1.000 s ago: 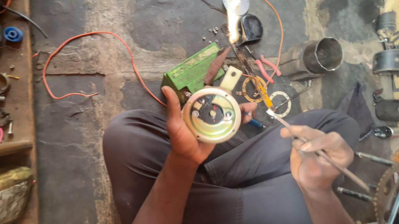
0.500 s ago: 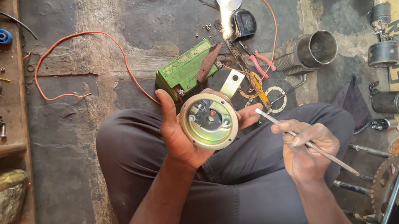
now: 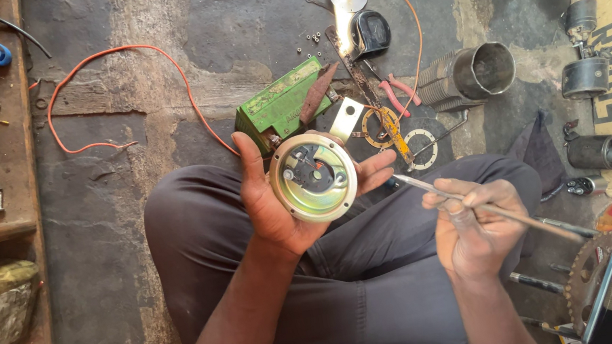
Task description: The person sits on the floor and uses a screwdriver to adjust and tighten screws on a circular mechanical component. They also use a wrench to tighten a nut and handle small metal pieces, placing them into the component.
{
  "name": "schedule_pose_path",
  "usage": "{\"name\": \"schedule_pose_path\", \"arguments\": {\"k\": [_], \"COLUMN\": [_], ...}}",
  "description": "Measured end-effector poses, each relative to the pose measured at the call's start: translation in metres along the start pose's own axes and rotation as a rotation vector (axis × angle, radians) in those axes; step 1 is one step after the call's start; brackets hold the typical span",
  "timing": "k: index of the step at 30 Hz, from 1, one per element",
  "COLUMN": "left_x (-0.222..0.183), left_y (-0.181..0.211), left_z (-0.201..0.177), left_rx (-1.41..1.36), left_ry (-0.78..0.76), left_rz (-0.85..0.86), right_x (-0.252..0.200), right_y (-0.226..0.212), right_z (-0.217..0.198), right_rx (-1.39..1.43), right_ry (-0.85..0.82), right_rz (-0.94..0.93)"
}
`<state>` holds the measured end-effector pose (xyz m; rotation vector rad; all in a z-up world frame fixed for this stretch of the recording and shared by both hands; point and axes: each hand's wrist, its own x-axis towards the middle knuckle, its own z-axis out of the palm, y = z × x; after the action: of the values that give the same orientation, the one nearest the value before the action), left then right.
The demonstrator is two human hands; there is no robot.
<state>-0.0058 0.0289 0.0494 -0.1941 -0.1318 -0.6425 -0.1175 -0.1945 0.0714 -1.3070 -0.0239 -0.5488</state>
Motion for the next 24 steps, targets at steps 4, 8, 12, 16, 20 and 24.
{"name": "schedule_pose_path", "arguments": {"k": [4, 8, 12, 16, 20, 24], "left_x": [0.001, 0.002, 0.000, -0.001, 0.000, 0.001], "left_y": [-0.003, -0.002, 0.006, 0.016, 0.021, 0.019], "left_z": [-0.001, 0.003, 0.006, 0.009, 0.011, 0.012], "left_rx": [-0.099, -0.028, 0.049, -0.022, -0.008, 0.226], "left_ry": [0.047, 0.020, 0.139, 0.157, 0.143, 0.254], "left_rz": [0.003, 0.007, 0.064, 0.132, 0.168, 0.149], "right_x": [0.000, 0.006, 0.024, 0.053, 0.080, 0.094], "right_y": [0.007, 0.009, -0.006, -0.028, -0.049, -0.071], "right_z": [0.008, 0.012, 0.003, -0.010, -0.042, -0.122], "right_rx": [0.043, 0.051, 0.114, 0.114, -0.477, -1.492], "right_ry": [0.068, 0.117, 0.142, 0.183, 0.249, 0.083], "right_rz": [0.056, 0.072, 0.026, 0.080, 0.123, -0.068]}}
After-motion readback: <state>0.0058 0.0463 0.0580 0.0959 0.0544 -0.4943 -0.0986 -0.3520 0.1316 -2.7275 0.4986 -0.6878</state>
